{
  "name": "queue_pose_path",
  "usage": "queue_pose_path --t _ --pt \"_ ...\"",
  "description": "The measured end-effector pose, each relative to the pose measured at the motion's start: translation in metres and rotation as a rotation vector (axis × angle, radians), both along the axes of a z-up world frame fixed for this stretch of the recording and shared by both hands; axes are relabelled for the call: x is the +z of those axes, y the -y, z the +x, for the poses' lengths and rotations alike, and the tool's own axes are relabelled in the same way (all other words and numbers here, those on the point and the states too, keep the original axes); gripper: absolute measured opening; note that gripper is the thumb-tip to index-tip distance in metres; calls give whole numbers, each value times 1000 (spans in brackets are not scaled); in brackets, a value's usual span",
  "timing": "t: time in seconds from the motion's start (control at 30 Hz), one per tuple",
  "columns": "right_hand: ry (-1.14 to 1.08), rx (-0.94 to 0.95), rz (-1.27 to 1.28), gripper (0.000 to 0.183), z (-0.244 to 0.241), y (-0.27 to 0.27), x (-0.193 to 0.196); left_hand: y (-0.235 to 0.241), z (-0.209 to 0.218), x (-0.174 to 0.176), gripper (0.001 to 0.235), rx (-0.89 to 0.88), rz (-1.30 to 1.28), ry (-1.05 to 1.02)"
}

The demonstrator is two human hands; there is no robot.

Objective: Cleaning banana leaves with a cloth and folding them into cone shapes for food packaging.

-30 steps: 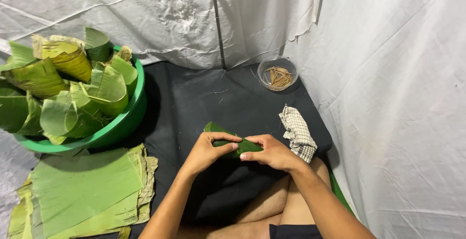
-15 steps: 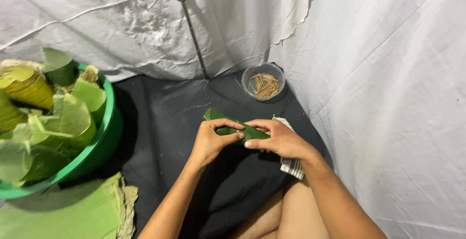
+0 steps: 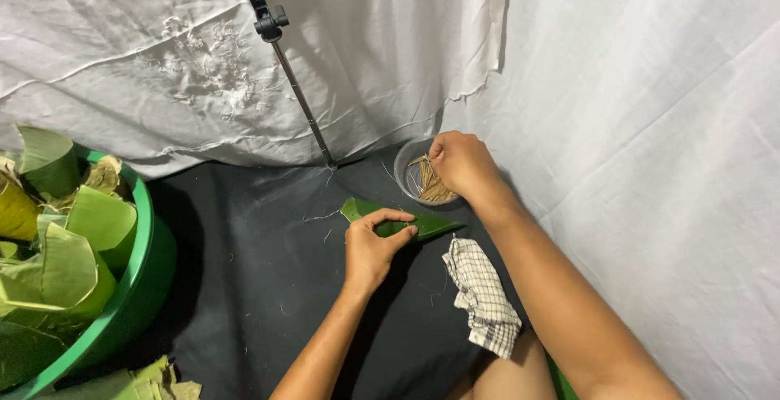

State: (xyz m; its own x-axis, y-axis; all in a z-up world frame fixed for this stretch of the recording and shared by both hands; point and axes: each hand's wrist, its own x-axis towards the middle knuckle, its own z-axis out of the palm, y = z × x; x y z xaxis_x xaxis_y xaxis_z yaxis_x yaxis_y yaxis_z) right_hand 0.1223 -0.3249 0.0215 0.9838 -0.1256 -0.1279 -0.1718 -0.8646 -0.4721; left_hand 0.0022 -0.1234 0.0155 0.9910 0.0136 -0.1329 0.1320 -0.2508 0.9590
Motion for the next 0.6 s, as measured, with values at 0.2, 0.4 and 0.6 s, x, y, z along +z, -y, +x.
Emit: queue_pose_path --t 0.2,0.4,0.6 --pt "11 76 -89 4 11 -5 -14 4 7 1 22 2 33 3" --pt "-87 37 39 9 -3 -13 7 7 12 4 20 15 40 -12" --pt "-98 21 13 7 -7 -16 14 10 13 2 20 13 39 -25"
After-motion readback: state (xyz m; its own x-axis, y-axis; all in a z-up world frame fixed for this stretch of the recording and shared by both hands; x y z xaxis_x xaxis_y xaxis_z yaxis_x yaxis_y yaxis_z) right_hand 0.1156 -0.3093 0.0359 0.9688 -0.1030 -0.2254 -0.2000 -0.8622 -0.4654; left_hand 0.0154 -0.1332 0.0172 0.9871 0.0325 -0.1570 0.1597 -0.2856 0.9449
